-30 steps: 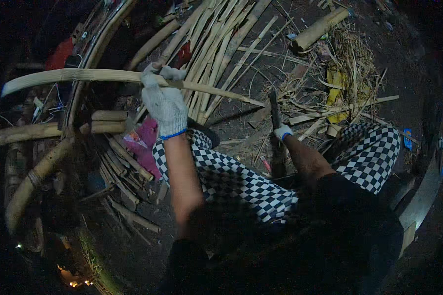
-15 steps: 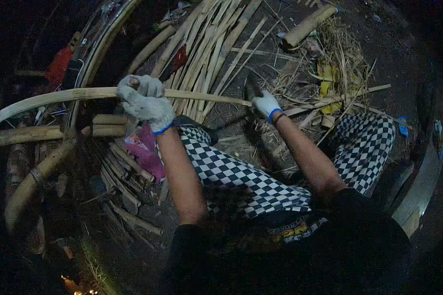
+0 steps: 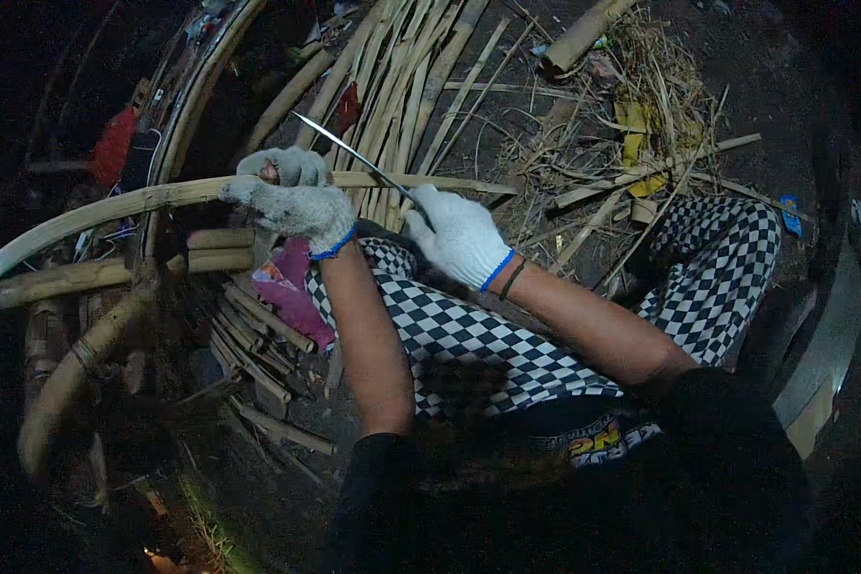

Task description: The recorder is using a knife to shave thin strips from a length of bamboo.

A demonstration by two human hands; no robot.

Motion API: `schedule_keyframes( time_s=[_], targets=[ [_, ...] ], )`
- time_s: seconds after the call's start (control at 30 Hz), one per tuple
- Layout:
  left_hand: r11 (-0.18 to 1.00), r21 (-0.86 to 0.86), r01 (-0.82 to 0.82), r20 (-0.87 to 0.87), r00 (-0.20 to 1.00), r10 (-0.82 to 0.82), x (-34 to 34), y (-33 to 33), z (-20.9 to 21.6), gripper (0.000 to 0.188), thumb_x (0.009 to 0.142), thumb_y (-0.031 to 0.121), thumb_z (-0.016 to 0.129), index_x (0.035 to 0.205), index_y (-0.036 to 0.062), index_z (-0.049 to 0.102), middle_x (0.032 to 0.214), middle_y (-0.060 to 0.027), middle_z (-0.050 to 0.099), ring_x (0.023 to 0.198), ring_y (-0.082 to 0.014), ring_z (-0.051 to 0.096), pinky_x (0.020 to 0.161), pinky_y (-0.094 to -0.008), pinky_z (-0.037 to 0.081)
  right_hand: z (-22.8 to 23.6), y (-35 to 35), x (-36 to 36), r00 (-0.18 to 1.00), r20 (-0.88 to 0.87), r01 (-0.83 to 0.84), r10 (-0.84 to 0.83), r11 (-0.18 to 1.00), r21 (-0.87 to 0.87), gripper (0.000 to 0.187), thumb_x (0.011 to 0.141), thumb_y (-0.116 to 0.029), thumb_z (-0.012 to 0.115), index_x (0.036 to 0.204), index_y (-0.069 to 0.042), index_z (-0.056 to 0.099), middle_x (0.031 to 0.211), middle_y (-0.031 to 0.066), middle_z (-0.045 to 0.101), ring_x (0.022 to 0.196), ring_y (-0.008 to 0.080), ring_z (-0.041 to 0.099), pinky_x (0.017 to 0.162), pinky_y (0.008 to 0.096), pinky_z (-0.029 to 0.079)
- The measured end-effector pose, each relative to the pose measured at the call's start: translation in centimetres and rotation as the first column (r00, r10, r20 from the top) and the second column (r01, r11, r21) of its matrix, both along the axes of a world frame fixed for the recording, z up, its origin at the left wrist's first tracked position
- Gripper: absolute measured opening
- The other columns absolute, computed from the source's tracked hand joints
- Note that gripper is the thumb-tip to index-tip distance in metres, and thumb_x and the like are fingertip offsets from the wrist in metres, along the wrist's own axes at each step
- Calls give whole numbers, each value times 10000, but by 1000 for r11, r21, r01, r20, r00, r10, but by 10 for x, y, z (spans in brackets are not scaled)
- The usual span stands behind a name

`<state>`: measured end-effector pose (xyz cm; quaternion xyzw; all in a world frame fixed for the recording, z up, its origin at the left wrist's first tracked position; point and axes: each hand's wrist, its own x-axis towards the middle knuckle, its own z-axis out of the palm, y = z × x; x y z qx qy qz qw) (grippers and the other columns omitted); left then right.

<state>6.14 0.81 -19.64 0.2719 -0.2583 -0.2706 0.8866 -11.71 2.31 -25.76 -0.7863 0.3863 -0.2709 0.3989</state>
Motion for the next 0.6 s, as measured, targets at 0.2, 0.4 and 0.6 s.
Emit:
schedule_keyframes(
  time_s=[0.2, 0.4, 0.6],
  targets=[
    [999, 20, -27, 135, 991, 24, -7, 2, 4, 485, 927, 550, 434, 667, 143, 399, 496, 50, 250, 383, -76, 187, 355, -245, 137, -24, -5, -13, 983, -172, 94, -71, 987, 131, 198, 860, -207, 490, 915, -19, 512, 767, 234, 603, 754, 422, 600, 676, 522, 468],
    [994, 60, -96, 200, 976, 83, -19, -4, 8, 491, 883, 579, 492, 671, 146, 401, 496, 61, 229, 388, -80, 178, 352, -250, 135, -11, 14, -5, 999, 32, 12, -12, 1000, -4, 208, 861, -203, 503, 982, -36, 525, 758, 213, 601, 730, 402, 599, 664, 493, 484],
    [999, 34, -40, 249, 968, 31, -27, -2, 13, 495, 886, 596, 466, 697, 143, 402, 504, 57, 234, 393, -85, 185, 358, -251, 151, -73, -14, -37, 933, -343, 203, -107, 944, 259, 245, 845, -206, 488, 981, -9, 543, 811, 240, 624, 771, 418, 613, 688, 497, 496]
  ],
)
